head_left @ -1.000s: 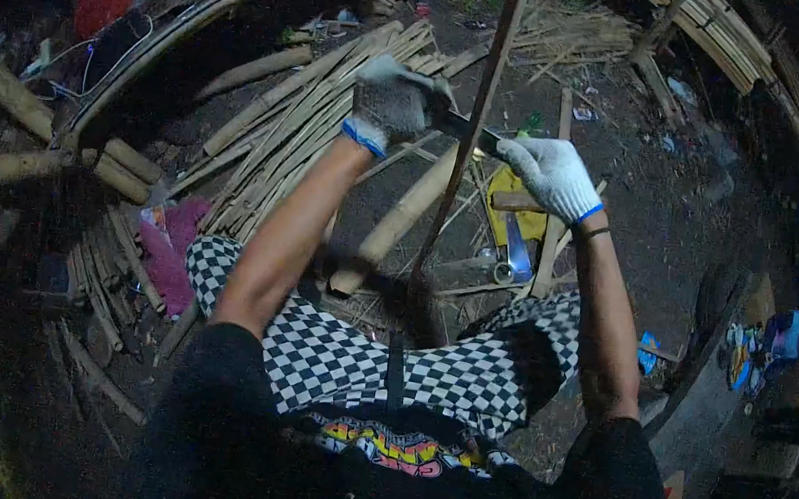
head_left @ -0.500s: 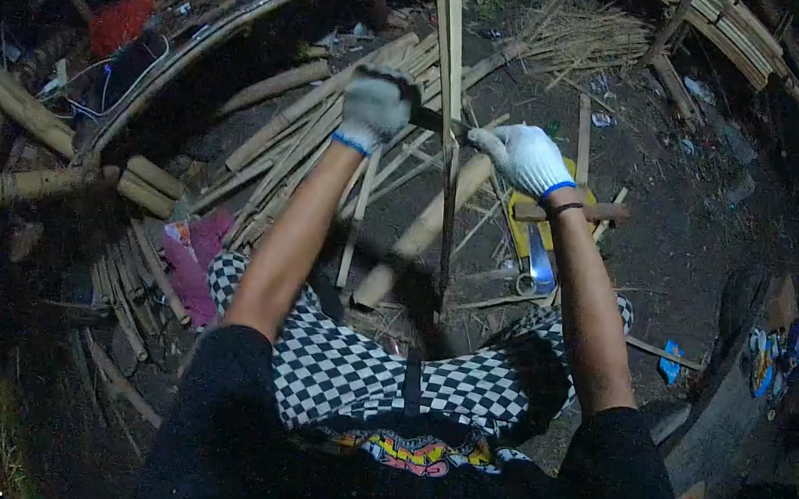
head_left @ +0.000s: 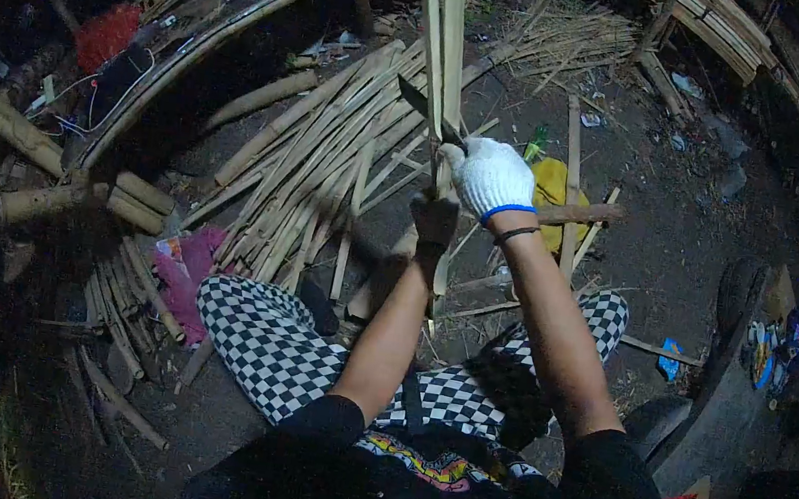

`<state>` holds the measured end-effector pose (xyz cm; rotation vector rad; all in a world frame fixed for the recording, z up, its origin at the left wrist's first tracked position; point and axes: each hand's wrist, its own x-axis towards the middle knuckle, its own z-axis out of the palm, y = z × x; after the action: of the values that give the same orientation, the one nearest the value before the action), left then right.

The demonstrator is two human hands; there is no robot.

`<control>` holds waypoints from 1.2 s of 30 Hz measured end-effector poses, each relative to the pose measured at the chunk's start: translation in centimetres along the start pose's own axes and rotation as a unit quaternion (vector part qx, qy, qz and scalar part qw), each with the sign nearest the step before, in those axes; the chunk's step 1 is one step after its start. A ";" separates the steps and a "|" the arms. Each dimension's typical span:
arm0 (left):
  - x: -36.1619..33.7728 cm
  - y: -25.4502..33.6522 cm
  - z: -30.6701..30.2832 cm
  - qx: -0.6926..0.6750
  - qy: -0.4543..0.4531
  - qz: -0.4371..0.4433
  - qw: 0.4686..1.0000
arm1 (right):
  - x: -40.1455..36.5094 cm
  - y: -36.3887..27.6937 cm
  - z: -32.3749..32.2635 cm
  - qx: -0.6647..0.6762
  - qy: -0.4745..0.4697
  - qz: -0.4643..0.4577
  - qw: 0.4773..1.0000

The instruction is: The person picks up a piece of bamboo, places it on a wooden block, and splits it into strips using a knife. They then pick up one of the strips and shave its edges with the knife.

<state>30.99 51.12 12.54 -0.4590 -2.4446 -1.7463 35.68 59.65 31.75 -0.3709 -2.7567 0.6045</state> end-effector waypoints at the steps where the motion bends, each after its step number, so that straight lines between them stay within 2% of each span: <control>1: 0.2 0.1 -0.1 -0.027 -0.025 -0.016 0.999 | 0.2 0.6 -0.1 -0.003 -0.019 -0.036 0.999; 2: 0.4 -0.3 -0.1 -0.053 -0.049 -0.033 0.997 | 0.4 1.4 -0.3 -0.005 -0.037 -0.071 0.997; 4: 1.3 -3.7 1.2 -0.205 -0.070 -0.058 0.975 | 2.0 4.1 -1.4 0.021 -0.113 -0.166 0.979; 6: 1.0 -6.7 2.3 -0.283 -0.077 -0.072 0.953 | 2.4 5.0 -4.1 0.052 -0.181 -0.190 0.964; 7: 0.8 -8.0 2.6 -0.108 -0.094 -0.040 0.989 | 3.0 5.6 -4.6 0.022 -0.198 -0.207 0.958; 8: 0.9 -7.4 2.3 0.070 -0.105 -0.002 0.992 | 2.9 5.7 -4.7 0.019 -0.195 -0.206 0.959; 9: 1.0 -6.7 2.1 0.245 -0.110 0.035 0.963 | 2.9 5.7 -4.7 0.016 -0.193 -0.200 0.961; 10: 0.5 -6.1 1.8 0.243 -0.110 0.035 0.963 | 2.6 5.8 -4.6 0.017 -0.192 -0.193 0.962; 11: -0.8 -0.3 -0.5 0.125 -0.096 -0.005 0.988 | 2.2 5.3 -4.6 0.045 -0.202 -0.156 0.966; 14: 0.2 -1.0 -1.6 0.120 -0.048 0.070 0.989 | 0.3 5.7 -2.1 0.092 -0.115 -0.121 0.982; 15: 0.0 4.2 -4.4 0.231 -0.153 0.023 0.961 | -0.2 6.2 -0.8 0.078 -0.070 -0.117 0.988; 16: 0.2 8.0 -6.7 0.337 -0.253 -0.023 0.907 | -1.1 5.7 -1.0 0.065 -0.062 -0.105 0.990; 17: 0.9 8.9 -8.3 0.199 -0.180 -0.001 0.963 | -1.8 5.4 -1.3 0.088 -0.061 -0.092 0.990; 18: 1.3 9.9 -9.7 0.057 -0.105 0.020 0.993 | -2.2 5.2 -1.4 0.115 -0.061 -0.077 0.989; 20: 1.5 20.9 -12.8 -0.035 -0.024 0.051 0.998 | -2.5 5.1 -1.2 0.144 -0.059 -0.093 0.983; 21: 3.1 21.8 -12.4 0.054 0.045 0.158 0.985 | -1.8 4.9 -0.9 0.143 -0.123 -0.109 0.976; 22: 5.3 22.8 -11.9 0.141 0.114 0.265 0.947 | -0.9 4.6 -0.9 0.141 -0.184 -0.128 0.964; 24: 7.1 25.7 -10.6 0.165 0.137 0.192 0.958 | -0.8 3.0 -1.8 0.244 -0.300 -0.029 0.922; 27: 9.2 26.0 -9.8 0.136 0.146 0.219 0.955 | 0.5 3.0 -2.3 0.334 -0.378 0.076 0.860; 28: 9.7 26.0 -9.3 0.136 0.144 0.222 0.955 | 0.7 3.4 -2.4 0.336 -0.375 0.077 0.860; 29: 10.0 25.8 -8.8 0.153 0.154 0.233 0.948 | 0.7 3.4 -2.7 0.282 -0.364 -0.008 0.888; 31: 10.7 25.4 -7.7 0.181 0.166 0.236 0.940 | 1.2 3.5 -3.1 0.173 -0.358 -0.067 0.915; 33: 10.4 25.7 -6.8 0.180 0.156 0.234 0.942 | 1.7 4.1 -3.1 0.097 -0.350 -0.062 0.930; 34: 10.3 26.0 -6.4 0.177 0.150 0.235 0.944 | 2.1 4.4 -3.1 0.048 -0.360 0.005 0.932; 36: 10.0 26.3 -5.8 0.173 0.125 0.218 0.952 | 2.2 5.5 -3.5 0.063 -0.343 0.001 0.937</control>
<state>28.85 55.27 40.88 -0.6331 -2.1887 -1.1020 35.83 66.39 32.85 -0.1433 -3.3368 1.0766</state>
